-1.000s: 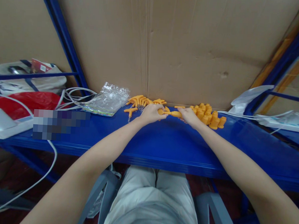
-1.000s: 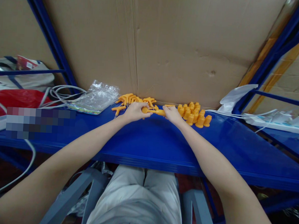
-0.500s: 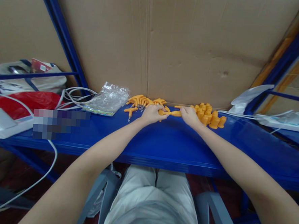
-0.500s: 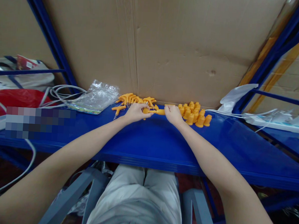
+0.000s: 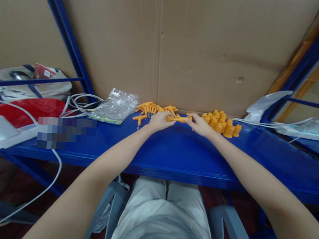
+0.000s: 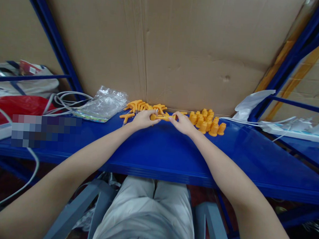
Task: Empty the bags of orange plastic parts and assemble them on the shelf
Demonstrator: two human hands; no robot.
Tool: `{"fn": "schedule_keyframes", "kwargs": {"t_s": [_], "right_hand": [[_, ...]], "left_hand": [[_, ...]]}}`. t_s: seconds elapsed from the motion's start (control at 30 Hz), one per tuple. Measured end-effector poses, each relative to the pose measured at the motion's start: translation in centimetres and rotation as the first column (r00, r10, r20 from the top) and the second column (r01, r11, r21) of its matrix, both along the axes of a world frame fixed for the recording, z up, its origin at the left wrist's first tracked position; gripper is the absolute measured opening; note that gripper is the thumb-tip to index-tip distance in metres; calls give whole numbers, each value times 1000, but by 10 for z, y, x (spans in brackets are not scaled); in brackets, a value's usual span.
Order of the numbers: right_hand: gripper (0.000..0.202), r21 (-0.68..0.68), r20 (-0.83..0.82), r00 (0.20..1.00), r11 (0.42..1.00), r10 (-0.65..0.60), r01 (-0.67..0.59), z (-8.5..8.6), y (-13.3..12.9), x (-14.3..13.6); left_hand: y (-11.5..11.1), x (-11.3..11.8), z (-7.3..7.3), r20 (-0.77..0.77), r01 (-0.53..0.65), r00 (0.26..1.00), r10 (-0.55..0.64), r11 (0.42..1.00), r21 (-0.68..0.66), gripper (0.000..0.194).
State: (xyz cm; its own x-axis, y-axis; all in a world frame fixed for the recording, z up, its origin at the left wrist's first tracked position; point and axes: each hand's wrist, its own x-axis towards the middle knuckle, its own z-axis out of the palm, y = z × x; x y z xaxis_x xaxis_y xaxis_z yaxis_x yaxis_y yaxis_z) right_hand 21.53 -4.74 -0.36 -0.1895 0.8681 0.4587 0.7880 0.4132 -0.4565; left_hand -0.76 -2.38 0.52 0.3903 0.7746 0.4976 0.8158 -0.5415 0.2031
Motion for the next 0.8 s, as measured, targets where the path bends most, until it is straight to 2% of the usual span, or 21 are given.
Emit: {"fn": "schedule_keyframes", "kwargs": {"t_s": [0.1, 0.2, 0.3, 0.37, 0.47, 0.57, 0.67, 0.8], "right_hand": [[41, 38, 113, 988, 993, 109, -114, -2, 0, -1], [40, 42, 254, 961, 992, 105, -119, -1, -8, -8], [37, 45, 382, 924, 999, 3, -21, 3, -17, -16], [38, 79, 439, 894, 995, -87, 59, 7, -21, -18], [42, 147, 425, 870, 968, -248, 204, 15, -17, -16], [44, 148, 341, 858, 923, -384, 355, 24, -6, -9], [45, 88, 334, 832, 893, -443, 440, 30, 6, -6], [48, 15, 420, 781, 864, -461, 503, 30, 16, -10]], "left_hand": [[10, -7, -5, -47, -25, 999, 24, 999, -30, 36], [20, -13, -10, -52, 44, 998, -45, 998, -33, 45], [29, -18, -13, -10, 126, 992, -126, 992, -16, 68], [33, -22, -15, -1, 123, 992, -123, 992, -14, 76], [39, -27, -18, -56, 61, 996, -65, 996, -58, 73], [46, -30, -24, -147, -3, 989, -18, 990, -139, 67], [52, -31, -28, -239, -59, 971, 5, 974, -220, 65], [53, -30, -27, -282, -100, 959, 27, 964, -248, 59]]}}
